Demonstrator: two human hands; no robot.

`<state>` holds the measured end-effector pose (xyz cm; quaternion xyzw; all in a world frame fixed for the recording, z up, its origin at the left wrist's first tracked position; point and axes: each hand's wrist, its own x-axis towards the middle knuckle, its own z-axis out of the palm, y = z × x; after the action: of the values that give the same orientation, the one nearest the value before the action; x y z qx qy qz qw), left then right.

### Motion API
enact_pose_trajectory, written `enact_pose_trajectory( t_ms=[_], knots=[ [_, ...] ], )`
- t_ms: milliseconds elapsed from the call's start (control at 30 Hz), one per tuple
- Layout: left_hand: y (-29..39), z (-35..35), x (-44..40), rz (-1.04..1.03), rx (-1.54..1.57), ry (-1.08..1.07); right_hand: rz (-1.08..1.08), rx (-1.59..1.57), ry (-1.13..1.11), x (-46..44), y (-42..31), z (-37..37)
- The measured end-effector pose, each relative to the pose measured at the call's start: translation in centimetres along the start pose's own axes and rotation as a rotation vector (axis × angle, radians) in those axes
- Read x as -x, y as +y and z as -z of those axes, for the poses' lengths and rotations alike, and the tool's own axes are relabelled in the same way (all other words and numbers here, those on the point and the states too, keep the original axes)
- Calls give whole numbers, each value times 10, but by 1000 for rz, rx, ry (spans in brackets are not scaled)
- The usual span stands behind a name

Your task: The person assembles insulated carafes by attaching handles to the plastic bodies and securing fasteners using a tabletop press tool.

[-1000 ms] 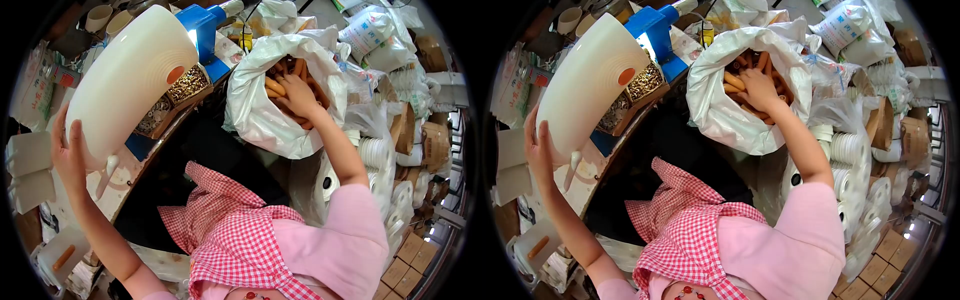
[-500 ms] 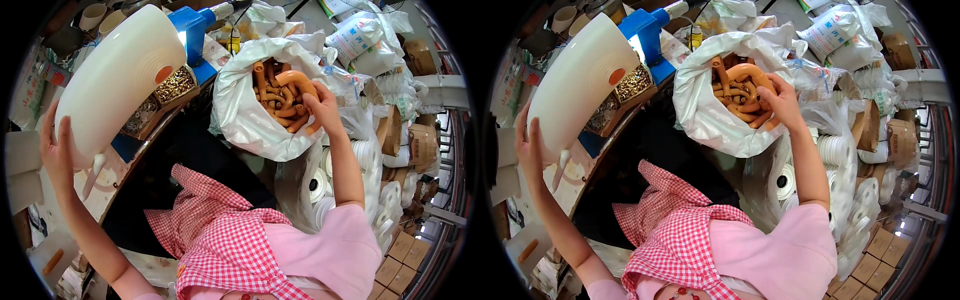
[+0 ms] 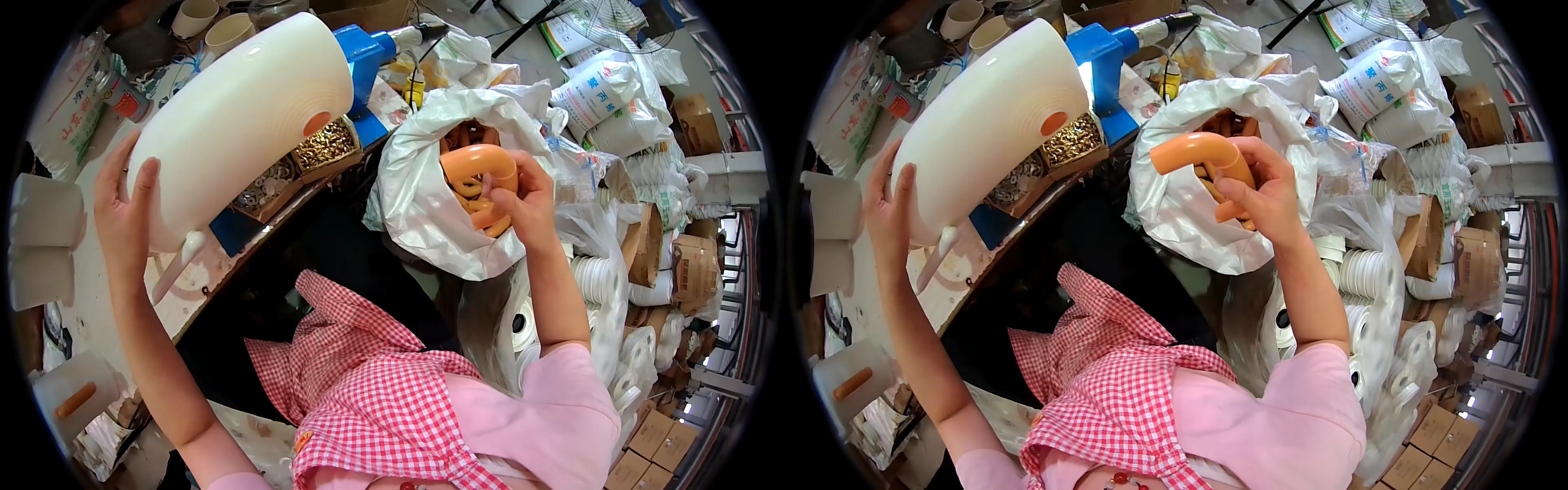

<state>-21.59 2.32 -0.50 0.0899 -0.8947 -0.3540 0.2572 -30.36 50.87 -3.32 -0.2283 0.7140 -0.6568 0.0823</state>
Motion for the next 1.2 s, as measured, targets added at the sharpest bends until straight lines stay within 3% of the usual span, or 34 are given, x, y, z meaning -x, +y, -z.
enact_pose_trajectory(
  t_ms=[167, 233, 300, 367, 433, 500, 567, 600, 633, 667, 700, 767, 833, 933, 967, 1033, 1100, 1167, 1200],
  knots=[
    [-3, -2, 0, -17, -40, 70, 75, 31, -114, -12, -7, -21],
    [-3, -1, 0, -62, -36, 68, -163, -125, 13, -15, -17, -44],
    [1, 1, 0, -101, -163, 80, -370, 27, 19, -10, -11, -62],
    [-2, 0, 1, -149, -269, 104, -657, -52, -117, 8, 14, -74],
    [3, 2, 1, -128, -277, 94, -946, -463, -315, 34, 40, -83],
    [6, 3, 3, -107, -287, 90, -1156, -512, -572, 65, 55, -86],
    [8, 3, 4, -98, -277, 98, -614, 66, -1060, 86, 45, -101],
    [8, 3, 4, -89, -278, 118, -543, 333, -1131, 82, 34, -109],
    [9, 4, 4, -81, -270, 117, -466, 600, -1185, 78, 16, -122],
    [9, 2, 5, -73, -257, 112, -250, 893, -1173, 83, 12, -129],
    [9, 2, 4, -69, -253, 127, 28, 1035, -1137, 88, 16, -131],
    [9, 3, 4, -68, -278, 108, 279, 1045, -1114, 85, 19, -141],
    [11, 5, 6, -34, -291, 101, 283, 694, -1142, 77, 18, -150],
    [7, 10, 7, -11, -285, 85, -244, 504, -1121, 62, -4, -159],
    [6, 10, 9, -17, -271, 61, -329, 348, -981, 49, -14, -164],
    [-2, 8, 12, -55, -256, 124, -692, 342, -809, 9, -58, -173],
    [-5, 6, 12, -97, -240, 193, -552, 246, -625, -27, -74, -172],
    [-5, 6, 13, -51, -177, 174, -188, 160, -501, -63, -99, -189],
    [-5, 7, 14, -52, -153, 187, -113, 273, -528, -89, -123, -197]
  ],
)
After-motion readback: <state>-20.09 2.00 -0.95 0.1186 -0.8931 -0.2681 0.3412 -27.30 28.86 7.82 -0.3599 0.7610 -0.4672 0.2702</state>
